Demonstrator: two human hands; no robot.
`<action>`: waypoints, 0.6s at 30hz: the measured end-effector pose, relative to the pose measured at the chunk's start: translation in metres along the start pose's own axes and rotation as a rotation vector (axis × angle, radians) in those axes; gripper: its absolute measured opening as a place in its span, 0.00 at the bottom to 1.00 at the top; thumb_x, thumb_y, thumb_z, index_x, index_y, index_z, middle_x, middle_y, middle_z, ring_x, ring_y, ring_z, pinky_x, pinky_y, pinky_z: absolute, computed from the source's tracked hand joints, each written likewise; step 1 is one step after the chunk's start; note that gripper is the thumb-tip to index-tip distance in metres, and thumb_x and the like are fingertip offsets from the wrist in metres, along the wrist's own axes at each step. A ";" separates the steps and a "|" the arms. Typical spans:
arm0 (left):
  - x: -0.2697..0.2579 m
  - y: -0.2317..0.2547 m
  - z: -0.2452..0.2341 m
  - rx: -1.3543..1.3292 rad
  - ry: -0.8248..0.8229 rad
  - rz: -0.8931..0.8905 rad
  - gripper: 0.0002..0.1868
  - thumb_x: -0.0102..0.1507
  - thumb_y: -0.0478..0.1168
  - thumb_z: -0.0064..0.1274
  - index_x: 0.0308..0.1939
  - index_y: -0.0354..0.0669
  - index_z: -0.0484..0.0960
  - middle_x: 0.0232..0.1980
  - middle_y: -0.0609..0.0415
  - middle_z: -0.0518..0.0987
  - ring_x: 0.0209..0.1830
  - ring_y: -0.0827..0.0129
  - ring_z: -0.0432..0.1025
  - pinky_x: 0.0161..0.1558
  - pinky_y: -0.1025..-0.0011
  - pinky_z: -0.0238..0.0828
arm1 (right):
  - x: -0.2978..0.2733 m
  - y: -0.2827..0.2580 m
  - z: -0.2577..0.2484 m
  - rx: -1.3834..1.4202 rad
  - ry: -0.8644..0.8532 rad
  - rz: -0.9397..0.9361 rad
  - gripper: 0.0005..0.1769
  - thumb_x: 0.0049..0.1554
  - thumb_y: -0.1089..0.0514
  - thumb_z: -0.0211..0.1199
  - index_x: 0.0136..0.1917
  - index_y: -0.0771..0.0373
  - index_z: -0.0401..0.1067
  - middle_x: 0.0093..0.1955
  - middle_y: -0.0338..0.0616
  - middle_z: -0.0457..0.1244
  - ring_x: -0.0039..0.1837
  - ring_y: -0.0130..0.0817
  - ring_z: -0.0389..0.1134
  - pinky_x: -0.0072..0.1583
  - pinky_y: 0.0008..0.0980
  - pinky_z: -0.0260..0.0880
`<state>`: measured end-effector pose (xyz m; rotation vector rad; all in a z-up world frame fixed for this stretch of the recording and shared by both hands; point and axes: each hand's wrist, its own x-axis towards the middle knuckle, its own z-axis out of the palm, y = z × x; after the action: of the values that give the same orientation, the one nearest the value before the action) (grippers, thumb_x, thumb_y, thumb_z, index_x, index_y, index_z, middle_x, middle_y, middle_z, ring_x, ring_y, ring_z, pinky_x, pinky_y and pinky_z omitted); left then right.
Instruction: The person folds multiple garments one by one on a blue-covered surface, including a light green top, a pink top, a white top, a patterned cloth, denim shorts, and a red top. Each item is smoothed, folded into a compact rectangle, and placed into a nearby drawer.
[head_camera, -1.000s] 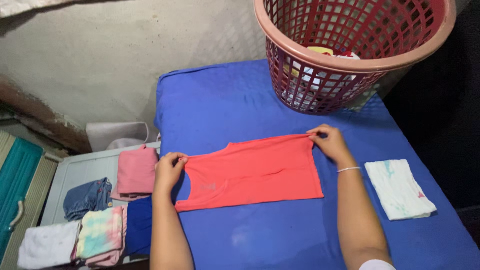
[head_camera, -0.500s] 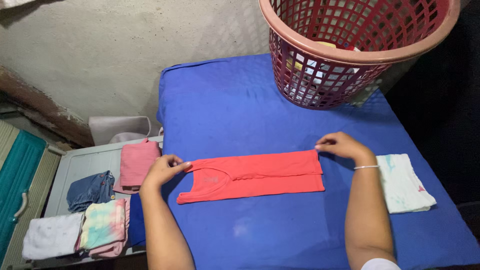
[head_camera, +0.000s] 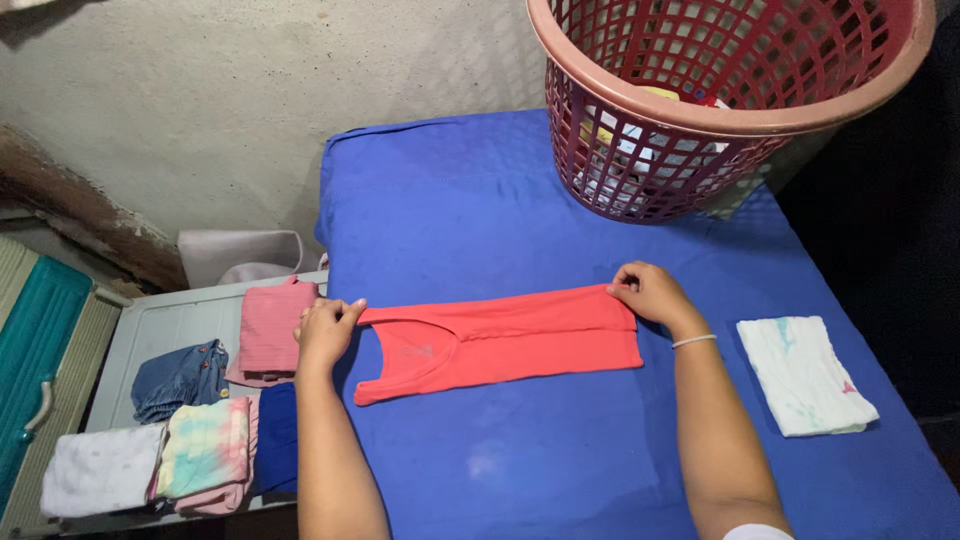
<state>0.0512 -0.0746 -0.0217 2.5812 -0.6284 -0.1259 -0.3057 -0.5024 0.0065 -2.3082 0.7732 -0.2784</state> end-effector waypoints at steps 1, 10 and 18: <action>0.000 0.002 0.000 0.024 0.015 -0.003 0.28 0.62 0.65 0.53 0.31 0.44 0.87 0.48 0.49 0.81 0.56 0.48 0.71 0.55 0.47 0.63 | -0.001 -0.006 0.001 -0.047 0.024 0.000 0.12 0.52 0.53 0.71 0.41 0.63 0.77 0.38 0.44 0.68 0.40 0.36 0.68 0.45 0.38 0.69; -0.022 0.078 -0.002 0.071 0.455 0.431 0.15 0.64 0.45 0.54 0.50 0.41 0.83 0.57 0.40 0.80 0.62 0.47 0.71 0.64 0.49 0.63 | -0.013 -0.087 0.040 0.045 0.243 -0.130 0.14 0.60 0.55 0.59 0.57 0.62 0.75 0.57 0.52 0.68 0.59 0.48 0.69 0.62 0.42 0.68; -0.099 0.184 0.094 0.143 -0.076 0.698 0.36 0.67 0.51 0.41 0.74 0.34 0.58 0.78 0.40 0.57 0.79 0.48 0.49 0.74 0.45 0.39 | -0.049 -0.124 0.120 -0.324 -0.102 -0.412 0.43 0.65 0.35 0.46 0.81 0.68 0.46 0.84 0.54 0.43 0.84 0.48 0.41 0.79 0.48 0.38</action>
<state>-0.1311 -0.2136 -0.0197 2.3346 -1.5645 0.0554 -0.2418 -0.3355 -0.0003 -2.7575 0.3003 -0.2264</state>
